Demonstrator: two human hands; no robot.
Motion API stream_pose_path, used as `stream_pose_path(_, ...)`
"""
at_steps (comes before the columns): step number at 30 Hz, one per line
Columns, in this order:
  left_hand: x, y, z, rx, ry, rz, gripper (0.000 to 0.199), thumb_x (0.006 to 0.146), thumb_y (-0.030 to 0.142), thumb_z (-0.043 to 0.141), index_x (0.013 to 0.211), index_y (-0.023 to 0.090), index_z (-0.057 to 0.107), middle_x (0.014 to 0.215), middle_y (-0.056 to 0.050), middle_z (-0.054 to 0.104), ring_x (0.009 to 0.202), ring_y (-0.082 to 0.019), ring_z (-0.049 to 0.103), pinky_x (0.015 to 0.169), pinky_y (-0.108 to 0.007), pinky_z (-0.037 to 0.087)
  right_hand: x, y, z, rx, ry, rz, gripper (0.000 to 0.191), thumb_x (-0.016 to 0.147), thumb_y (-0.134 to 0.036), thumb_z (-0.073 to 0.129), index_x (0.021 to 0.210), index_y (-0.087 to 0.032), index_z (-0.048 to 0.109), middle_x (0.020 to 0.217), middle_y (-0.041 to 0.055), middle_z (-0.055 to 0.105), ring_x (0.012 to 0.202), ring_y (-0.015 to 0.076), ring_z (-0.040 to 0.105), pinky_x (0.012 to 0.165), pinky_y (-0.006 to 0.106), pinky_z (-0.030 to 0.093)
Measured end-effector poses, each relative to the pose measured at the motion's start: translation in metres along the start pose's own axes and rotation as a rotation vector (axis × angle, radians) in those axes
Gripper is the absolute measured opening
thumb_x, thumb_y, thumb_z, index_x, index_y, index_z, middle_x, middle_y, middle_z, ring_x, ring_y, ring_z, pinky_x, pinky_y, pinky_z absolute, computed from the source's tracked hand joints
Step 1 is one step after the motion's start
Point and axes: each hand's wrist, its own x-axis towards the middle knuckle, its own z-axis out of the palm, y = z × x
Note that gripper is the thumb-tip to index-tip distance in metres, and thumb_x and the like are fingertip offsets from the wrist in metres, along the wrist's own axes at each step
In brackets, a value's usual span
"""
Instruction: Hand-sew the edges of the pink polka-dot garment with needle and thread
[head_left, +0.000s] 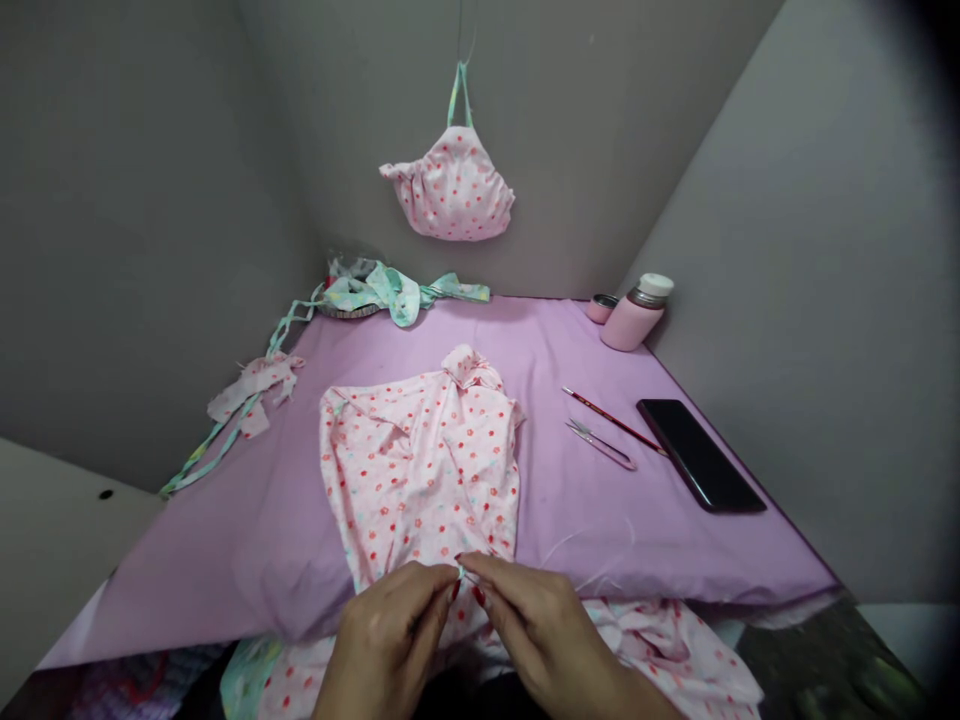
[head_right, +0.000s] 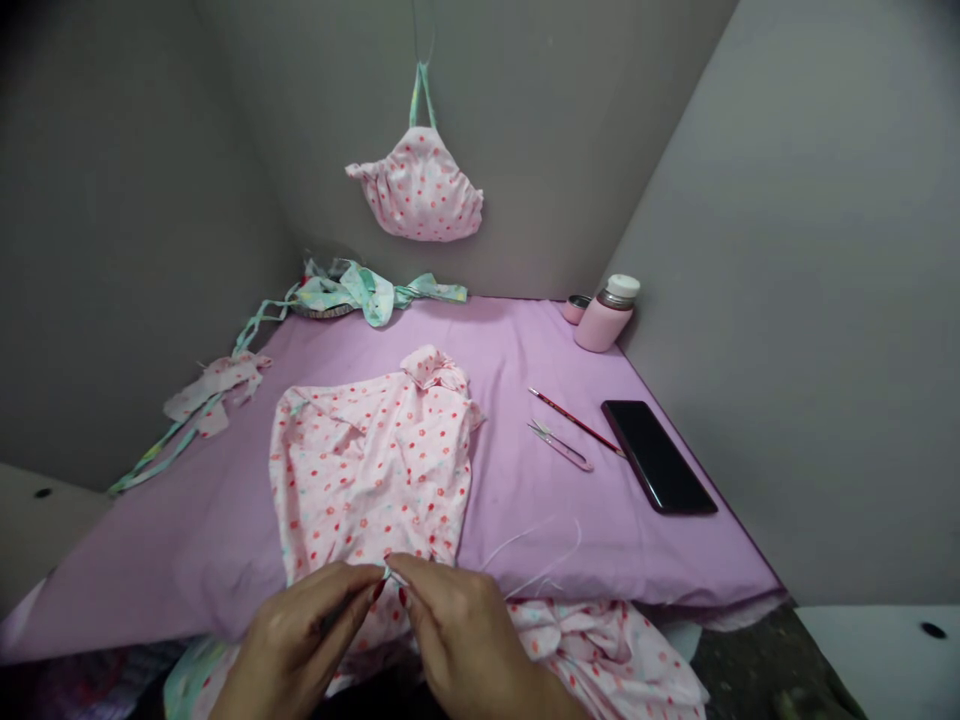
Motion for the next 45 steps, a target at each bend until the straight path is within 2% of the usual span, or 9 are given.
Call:
stream_pose_path(7, 0.0021, 0.0013, 0.0018, -0.039, 0.020, -0.031, 0.016, 0.085, 0.013, 0.048, 0.091, 0.022, 0.060, 0.078, 0.002, 0.069, 0.068, -0.012, 0.065, 0.060, -0.019, 0.050, 0.0005, -0.0009, 0.0013, 0.033, 0.032, 0.036, 0.028, 0.088, -0.011, 0.037, 0.103, -0.019, 0.059, 0.084, 0.0028, 0.063, 0.077, 0.0133, 0.059, 0.070, 0.023, 0.044)
stream_pose_path(14, 0.0031, 0.0035, 0.0017, -0.042, 0.055, -0.059, 0.013, 0.084, 0.015, 0.051, 0.088, 0.023, 0.062, 0.077, 0.004, 0.070, 0.067, -0.011, 0.066, 0.059, -0.017, 0.050, -0.0009, 0.0012, 0.0049, 0.030, 0.065, 0.076, 0.021, 0.089, -0.014, 0.037, 0.097, -0.018, 0.056, 0.080, 0.0019, 0.061, 0.070, 0.0117, 0.057, 0.064, 0.021, 0.041)
stream_pose_path(19, 0.0040, 0.0029, 0.0017, -0.012, 0.087, -0.015, 0.015, 0.084, 0.013, 0.049, 0.089, 0.021, 0.061, 0.075, 0.001, 0.070, 0.065, -0.011, 0.066, 0.058, -0.018, 0.050, -0.0015, 0.0037, 0.0066, -0.009, 0.075, 0.101, 0.021, 0.089, -0.016, 0.037, 0.106, -0.018, 0.049, 0.071, -0.0007, 0.057, 0.060, 0.0105, 0.053, 0.056, 0.020, 0.038)
stream_pose_path(22, 0.0036, 0.0030, 0.0020, 0.003, 0.084, -0.015, 0.015, 0.084, 0.013, 0.049, 0.088, 0.020, 0.061, 0.075, 0.001, 0.069, 0.065, -0.012, 0.066, 0.058, -0.019, 0.050, -0.0013, 0.0039, 0.0062, -0.036, 0.069, 0.126, 0.015, 0.089, -0.018, 0.037, 0.096, -0.017, 0.050, 0.066, -0.0013, 0.054, 0.057, 0.0106, 0.051, 0.053, 0.020, 0.037)
stream_pose_path(24, 0.0028, 0.0034, 0.0020, 0.008, 0.083, -0.019, 0.015, 0.084, 0.013, 0.048, 0.088, 0.020, 0.061, 0.075, 0.000, 0.069, 0.065, -0.012, 0.066, 0.058, -0.019, 0.050, -0.0015, 0.0037, 0.0052, -0.056, 0.060, 0.127, 0.014, 0.089, -0.018, 0.037, 0.093, -0.017, 0.051, 0.068, -0.0003, 0.056, 0.058, 0.0108, 0.052, 0.054, 0.020, 0.038)
stream_pose_path(29, 0.0027, 0.0043, 0.0016, 0.008, 0.082, -0.011, 0.015, 0.084, 0.012, 0.049, 0.088, 0.019, 0.061, 0.074, 0.000, 0.069, 0.064, -0.013, 0.066, 0.057, -0.021, 0.051, -0.0024, 0.0037, 0.0025, -0.106, 0.029, 0.058, 0.033, 0.089, -0.016, 0.037, 0.121, -0.017, 0.043, 0.094, 0.0063, 0.063, 0.080, 0.0147, 0.060, 0.070, 0.023, 0.044)
stream_pose_path(34, 0.0010, 0.0024, 0.0008, 0.004, 0.078, -0.019, 0.014, 0.084, 0.013, 0.049, 0.088, 0.020, 0.061, 0.075, 0.001, 0.069, 0.065, -0.013, 0.066, 0.058, -0.021, 0.051, -0.0006, 0.0025, 0.0017, -0.083, 0.007, 0.087, 0.020, 0.089, -0.015, 0.036, 0.093, -0.015, 0.055, 0.077, 0.0043, 0.062, 0.068, 0.0134, 0.058, 0.061, 0.022, 0.043)
stream_pose_path(39, -0.0022, 0.0018, 0.0002, 0.001, 0.078, -0.042, 0.014, 0.084, 0.013, 0.049, 0.090, 0.020, 0.061, 0.078, 0.000, 0.069, 0.068, -0.013, 0.066, 0.061, -0.021, 0.051, -0.0011, 0.0037, 0.0013, -0.043, 0.011, 0.005, 0.028, 0.086, -0.008, 0.037, 0.105, -0.018, 0.055, 0.091, 0.0049, 0.064, 0.081, 0.0140, 0.060, 0.072, 0.023, 0.044)
stream_pose_path(45, 0.0003, 0.0032, 0.0006, 0.000, 0.081, -0.051, 0.014, 0.085, 0.015, 0.049, 0.089, 0.020, 0.062, 0.076, 0.000, 0.070, 0.067, -0.013, 0.066, 0.059, -0.021, 0.052, -0.0020, 0.0053, 0.0024, -0.026, 0.028, 0.004, 0.030, 0.086, -0.008, 0.037, 0.105, -0.017, 0.058, 0.091, 0.0055, 0.065, 0.082, 0.0142, 0.060, 0.072, 0.023, 0.045)
